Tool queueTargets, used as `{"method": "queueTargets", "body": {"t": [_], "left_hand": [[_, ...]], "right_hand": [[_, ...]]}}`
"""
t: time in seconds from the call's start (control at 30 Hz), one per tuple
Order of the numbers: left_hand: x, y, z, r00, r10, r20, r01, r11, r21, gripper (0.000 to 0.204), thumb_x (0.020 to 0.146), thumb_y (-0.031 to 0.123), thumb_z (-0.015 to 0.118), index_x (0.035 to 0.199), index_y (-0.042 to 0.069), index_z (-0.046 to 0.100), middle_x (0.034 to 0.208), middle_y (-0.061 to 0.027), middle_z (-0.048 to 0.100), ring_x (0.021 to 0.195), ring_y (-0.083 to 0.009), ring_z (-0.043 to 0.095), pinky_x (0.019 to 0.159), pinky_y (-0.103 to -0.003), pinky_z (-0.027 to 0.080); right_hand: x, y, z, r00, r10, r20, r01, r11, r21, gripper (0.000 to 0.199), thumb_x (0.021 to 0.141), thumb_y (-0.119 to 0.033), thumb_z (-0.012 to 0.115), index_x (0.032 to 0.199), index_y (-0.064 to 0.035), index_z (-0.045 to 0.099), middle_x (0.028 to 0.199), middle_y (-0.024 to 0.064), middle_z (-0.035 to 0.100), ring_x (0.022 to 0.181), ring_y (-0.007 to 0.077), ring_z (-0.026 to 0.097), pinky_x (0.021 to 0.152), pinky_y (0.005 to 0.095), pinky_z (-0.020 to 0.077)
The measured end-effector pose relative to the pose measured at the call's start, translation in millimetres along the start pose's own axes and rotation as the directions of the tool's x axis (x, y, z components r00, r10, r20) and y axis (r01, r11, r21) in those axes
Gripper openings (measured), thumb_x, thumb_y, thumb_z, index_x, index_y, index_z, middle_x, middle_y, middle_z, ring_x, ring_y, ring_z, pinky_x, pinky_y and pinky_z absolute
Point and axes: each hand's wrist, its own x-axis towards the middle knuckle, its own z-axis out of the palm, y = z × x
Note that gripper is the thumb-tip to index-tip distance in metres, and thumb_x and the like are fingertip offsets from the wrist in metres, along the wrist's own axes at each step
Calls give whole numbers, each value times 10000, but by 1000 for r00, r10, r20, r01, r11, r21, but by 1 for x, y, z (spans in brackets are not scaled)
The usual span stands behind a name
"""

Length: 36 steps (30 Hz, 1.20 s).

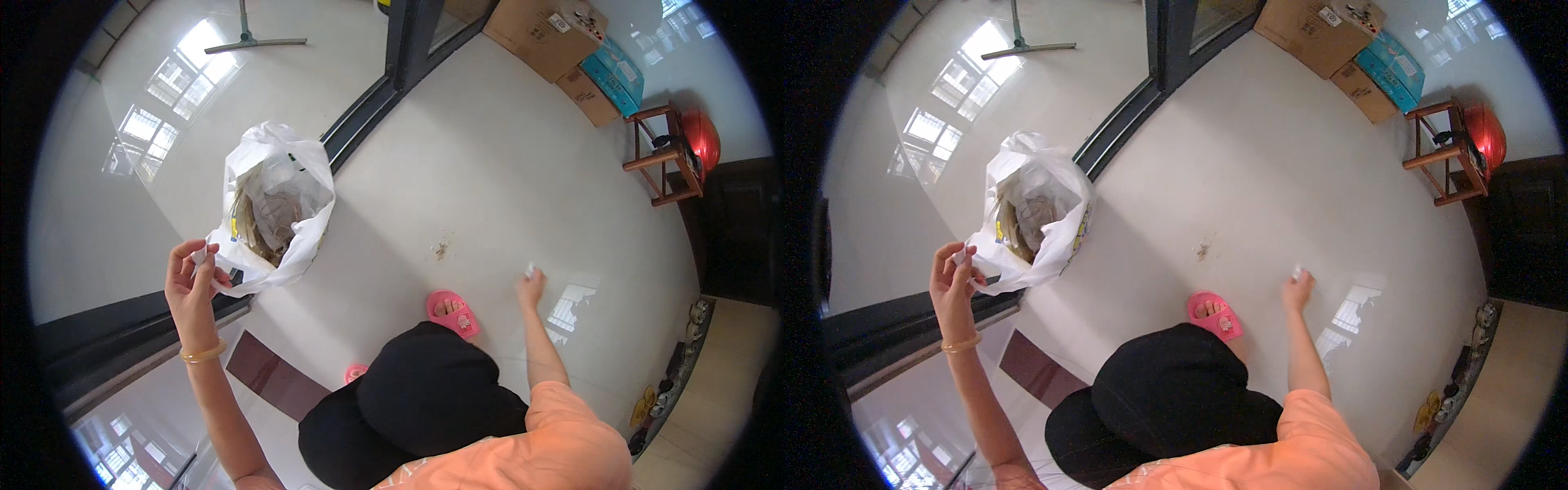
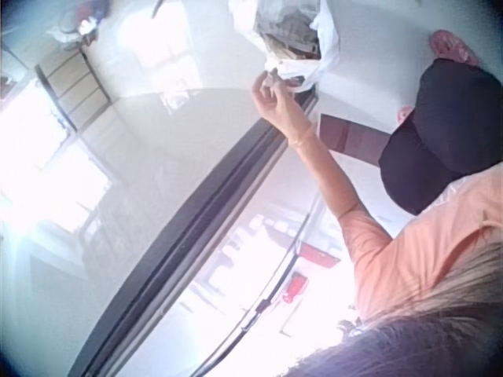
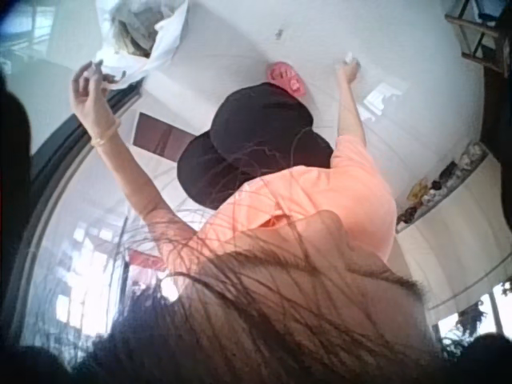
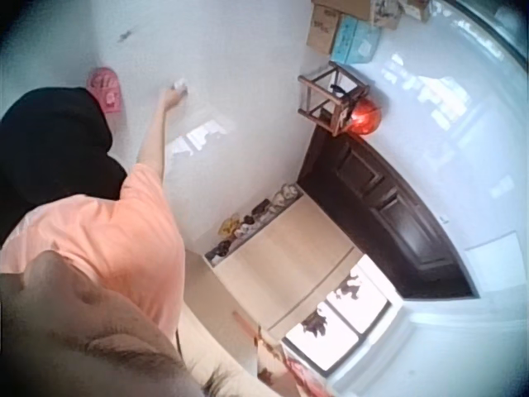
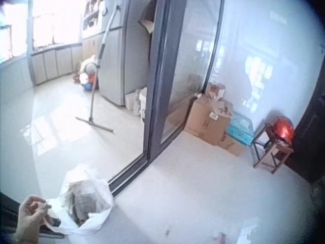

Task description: The person sweeps the floor with a broom in a home setting, moving from the dining area to the kitchen and back. They gather debris into a pile and then pick it up by hand, placing it into a white plastic bag.

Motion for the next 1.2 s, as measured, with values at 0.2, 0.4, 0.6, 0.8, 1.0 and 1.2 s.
{"method": "queueTargets", "body": {"t": [0.2, 0.4, 0.6, 0.8, 1.0, 1.2], "left_hand": [[-3, 0, 7, 998, 8, -65, -10, 1000, -24, 218, 850, 51, 550, 1063, 26, 513, 992, -125, 588, 617, -70, 534, 546, -186, 457], [-10, -4, 7, 988, 0, -157, -7, 999, -43, 234, 839, 27, 536, 1072, 25, 508, 1000, -126, 583, 619, -77, 536, 540, -183, 451], [-12, -5, 17, 984, 1, -179, 5, 999, 36, 249, 840, 4, 503, 1089, 21, 496, 990, -108, 582, 630, -68, 528, 550, -181, 444], [-10, 0, 22, 979, -7, -206, 1, 1000, -30, 266, 826, 6, 519, 1091, 17, 501, 994, -113, 586, 636, -67, 526, 582, -184, 447], [-12, 3, 27, 976, -1, -220, -2, 1000, -13, 252, 814, -6, 512, 1066, 3, 513, 997, -124, 584, 628, -83, 544, 560, -192, 443], [-15, 11, 32, 971, -10, -240, -2, 999, -51, 228, 807, -15, 517, 1034, -3, 523, 992, -124, 589, 616, -83, 552, 557, -197, 445]], "right_hand": [[-26, -147, 8, 879, -442, 181, 384, 879, 284, 255, 759, -59, 514, 1013, -32, 512, 1031, 167, 490, 969, 342, 499, 813, 412, 423], [111, -124, -26, 941, -335, 36, 329, 937, 117, 356, 795, -31, 468, 1144, -63, 529, 1026, 130, 475, 878, 304, 524, 786, 382, 438], [141, -142, 23, 882, -472, -10, 471, 880, 61, 429, 836, -22, 440, 1245, -135, 502, 1015, 90, 472, 850, 254, 523, 773, 359, 437], [42, -227, 23, 559, -681, 473, 595, 727, 344, 398, 827, -35, 483, 1209, -138, 531, 860, 81, 514, 800, 248, 520, 740, 354, 441], [7, -196, 9, 244, -888, 390, 705, 438, 558, 423, 770, 41, 467, 1133, -134, 596, 880, 107, 515, 794, 260, 530, 722, 337, 449], [65, -295, 49, 350, -925, 145, 848, 379, 371, 417, 780, -10, 474, 1144, -176, 592, 921, 78, 533, 864, 262, 496, 781, 366, 400]]}}
